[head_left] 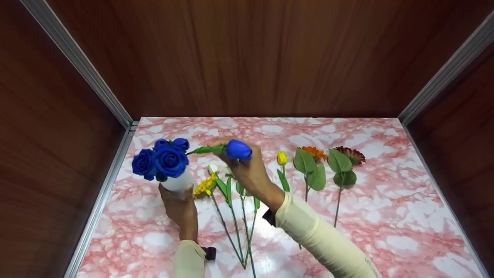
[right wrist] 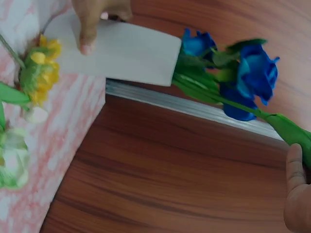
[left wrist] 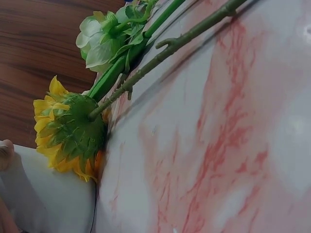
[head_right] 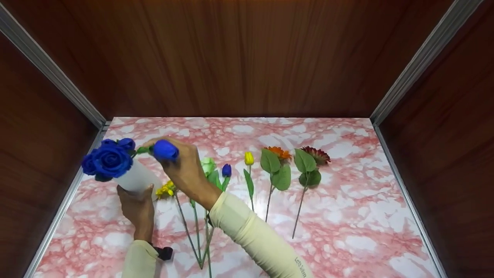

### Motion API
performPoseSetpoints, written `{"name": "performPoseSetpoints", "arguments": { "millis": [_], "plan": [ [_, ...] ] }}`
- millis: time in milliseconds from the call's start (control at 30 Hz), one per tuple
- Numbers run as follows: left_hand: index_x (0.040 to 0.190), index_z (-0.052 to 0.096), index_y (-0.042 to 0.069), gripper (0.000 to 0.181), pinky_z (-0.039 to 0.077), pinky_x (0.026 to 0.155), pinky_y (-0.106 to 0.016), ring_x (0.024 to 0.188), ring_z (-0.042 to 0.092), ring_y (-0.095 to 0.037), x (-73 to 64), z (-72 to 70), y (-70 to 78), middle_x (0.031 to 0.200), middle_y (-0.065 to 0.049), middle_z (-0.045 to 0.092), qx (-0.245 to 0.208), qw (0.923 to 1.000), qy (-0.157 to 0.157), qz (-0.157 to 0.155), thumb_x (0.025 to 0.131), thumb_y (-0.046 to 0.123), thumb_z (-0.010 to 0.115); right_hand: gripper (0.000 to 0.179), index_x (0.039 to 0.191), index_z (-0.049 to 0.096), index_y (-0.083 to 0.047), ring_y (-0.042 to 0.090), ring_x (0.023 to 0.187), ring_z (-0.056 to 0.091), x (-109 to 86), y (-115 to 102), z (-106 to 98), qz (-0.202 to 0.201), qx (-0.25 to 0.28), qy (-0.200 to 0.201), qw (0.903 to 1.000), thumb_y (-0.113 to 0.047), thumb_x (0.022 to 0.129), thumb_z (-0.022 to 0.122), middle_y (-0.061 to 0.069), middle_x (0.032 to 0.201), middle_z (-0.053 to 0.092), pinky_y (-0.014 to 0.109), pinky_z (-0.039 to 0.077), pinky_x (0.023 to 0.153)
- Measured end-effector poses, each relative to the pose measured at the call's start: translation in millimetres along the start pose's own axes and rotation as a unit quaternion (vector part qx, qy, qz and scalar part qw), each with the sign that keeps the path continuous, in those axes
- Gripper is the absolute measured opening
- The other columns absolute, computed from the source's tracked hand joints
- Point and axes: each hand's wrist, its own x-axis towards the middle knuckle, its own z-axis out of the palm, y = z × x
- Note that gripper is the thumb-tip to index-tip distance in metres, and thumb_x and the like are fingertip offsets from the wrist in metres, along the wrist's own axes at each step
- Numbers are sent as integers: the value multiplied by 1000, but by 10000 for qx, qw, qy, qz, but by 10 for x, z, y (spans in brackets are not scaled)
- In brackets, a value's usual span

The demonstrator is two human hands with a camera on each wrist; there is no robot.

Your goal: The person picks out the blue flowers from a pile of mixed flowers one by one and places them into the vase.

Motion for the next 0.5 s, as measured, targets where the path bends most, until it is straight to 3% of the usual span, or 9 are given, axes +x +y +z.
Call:
{"name": "performPoseSetpoints", "arguments": {
  "millis": [100, 267, 500],
  "plan": [
    [148, 32, 20, 85, 39, 100, -52, 117, 52, -28, -2, 9, 5, 135, -9, 52, -49, 10000, -11, -17, 79, 31, 79, 16, 105, 70, 2, 24, 98, 67, 118, -48, 3, -118, -440, -85, 9989, -2, 93, 59, 12, 102, 71, 36, 51, 88],
    [148, 31, 21, 84, 38, 101, -52, 119, 51, -28, -12, 12, 13, 136, -8, 51, -49, 9998, -63, -199, 80, 31, 79, 16, 105, 68, 0, 20, 99, 66, 267, -59, 105, -265, -483, -719, 9959, -1, 94, 58, 10, 103, 70, 33, 50, 90],
    [148, 30, 13, 84, 37, 102, -53, 121, 50, -32, -16, -1, 6, 138, -15, 49, 202, 9997, -25, 122, 81, 28, 78, 17, 108, 67, -2, 13, 103, 64, 318, 60, 279, -157, -622, -1385, 9883, -2, 96, 55, 7, 106, 68, 27, 47, 93]
  ]
}}
